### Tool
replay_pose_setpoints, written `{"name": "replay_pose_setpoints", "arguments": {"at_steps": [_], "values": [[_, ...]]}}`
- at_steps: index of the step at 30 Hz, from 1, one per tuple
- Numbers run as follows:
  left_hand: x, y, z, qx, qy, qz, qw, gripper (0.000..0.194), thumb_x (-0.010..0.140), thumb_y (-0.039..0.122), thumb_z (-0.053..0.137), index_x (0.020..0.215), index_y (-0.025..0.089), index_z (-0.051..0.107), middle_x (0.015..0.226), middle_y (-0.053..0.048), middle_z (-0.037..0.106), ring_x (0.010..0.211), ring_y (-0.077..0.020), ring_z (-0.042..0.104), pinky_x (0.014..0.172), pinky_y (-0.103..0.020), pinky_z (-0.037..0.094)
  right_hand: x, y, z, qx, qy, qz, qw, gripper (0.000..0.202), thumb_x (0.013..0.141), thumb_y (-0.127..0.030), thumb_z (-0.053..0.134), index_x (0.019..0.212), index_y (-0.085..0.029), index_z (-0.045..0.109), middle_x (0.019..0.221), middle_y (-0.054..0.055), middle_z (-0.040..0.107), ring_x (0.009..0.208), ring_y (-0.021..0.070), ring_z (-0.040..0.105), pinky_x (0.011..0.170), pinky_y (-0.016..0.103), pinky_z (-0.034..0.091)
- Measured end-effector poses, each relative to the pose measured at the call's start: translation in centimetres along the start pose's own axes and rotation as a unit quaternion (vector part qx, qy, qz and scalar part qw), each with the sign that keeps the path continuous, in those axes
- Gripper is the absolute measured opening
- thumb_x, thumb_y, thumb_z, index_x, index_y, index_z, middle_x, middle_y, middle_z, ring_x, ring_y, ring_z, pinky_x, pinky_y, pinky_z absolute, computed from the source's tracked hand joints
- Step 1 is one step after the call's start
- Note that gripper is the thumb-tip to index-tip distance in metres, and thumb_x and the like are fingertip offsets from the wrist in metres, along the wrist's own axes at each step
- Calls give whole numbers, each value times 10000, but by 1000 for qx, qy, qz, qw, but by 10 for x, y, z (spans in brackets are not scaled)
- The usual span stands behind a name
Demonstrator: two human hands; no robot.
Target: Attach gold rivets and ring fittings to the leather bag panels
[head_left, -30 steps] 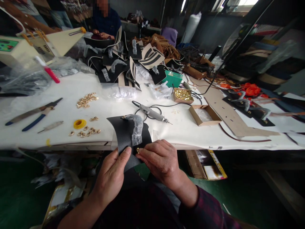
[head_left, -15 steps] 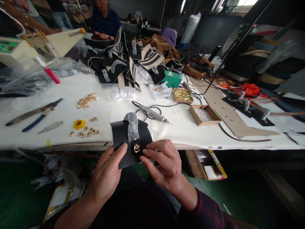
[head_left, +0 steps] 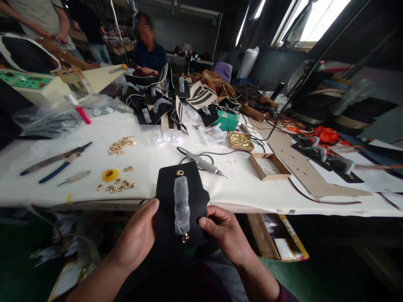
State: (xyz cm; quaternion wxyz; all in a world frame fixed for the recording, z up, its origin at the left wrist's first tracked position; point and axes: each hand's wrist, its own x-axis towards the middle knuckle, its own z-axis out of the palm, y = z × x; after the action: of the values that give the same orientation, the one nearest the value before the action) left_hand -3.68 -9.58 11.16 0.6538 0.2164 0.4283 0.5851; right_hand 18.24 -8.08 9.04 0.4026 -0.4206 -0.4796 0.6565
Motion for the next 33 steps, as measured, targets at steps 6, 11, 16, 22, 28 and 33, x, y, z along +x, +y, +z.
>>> {"name": "replay_pose_setpoints", "arguments": {"at_steps": [6,11,16,22,28,33], "values": [[13,2,11,-27,22,-30,999,497,863,379,823,1311,184,736,1301,-113,776,1285,-342,683,1114,-472,534,-12,6,-8,-155,-8,-46,987,322,875,-475,814,783,-190,698,723,-12,608,683,148,562,637,269,451],[7,-8,6,119,-2,45,992,443,909,488,772,1258,214,774,1341,-86,764,1289,-305,678,1127,-373,502,-5,-15,-9,-254,149,-240,925,181,931,-319,776,1086,-226,760,919,32,719,819,183,669,742,303,534],[-1,-8,1,265,-17,85,960,469,949,553,700,1274,221,771,1341,-63,766,1284,-299,674,1110,-343,512,13,-39,11,-311,113,-308,892,132,930,-265,790,1050,-210,782,898,40,719,769,158,650,698,289,521],[-6,-6,-1,355,-27,120,927,542,977,597,621,1294,179,756,1286,-76,787,1214,-306,710,1034,-337,569,27,-39,31,-281,103,-253,920,79,899,-264,817,956,-210,805,875,28,742,763,149,633,701,280,492],[-4,-7,-4,375,-35,132,917,517,992,576,603,1281,179,764,1276,-77,791,1180,-296,726,1039,-335,571,30,-36,29,-82,61,-59,993,240,818,-376,873,879,-182,747,813,5,710,715,133,582,660,259,466],[-2,-6,-4,391,-40,145,908,470,1008,551,592,1246,193,781,1209,-64,814,1085,-261,754,962,-291,592,29,-41,30,-15,58,-23,998,278,801,-389,880,858,-174,712,772,-11,682,683,110,553,637,237,440]]}}
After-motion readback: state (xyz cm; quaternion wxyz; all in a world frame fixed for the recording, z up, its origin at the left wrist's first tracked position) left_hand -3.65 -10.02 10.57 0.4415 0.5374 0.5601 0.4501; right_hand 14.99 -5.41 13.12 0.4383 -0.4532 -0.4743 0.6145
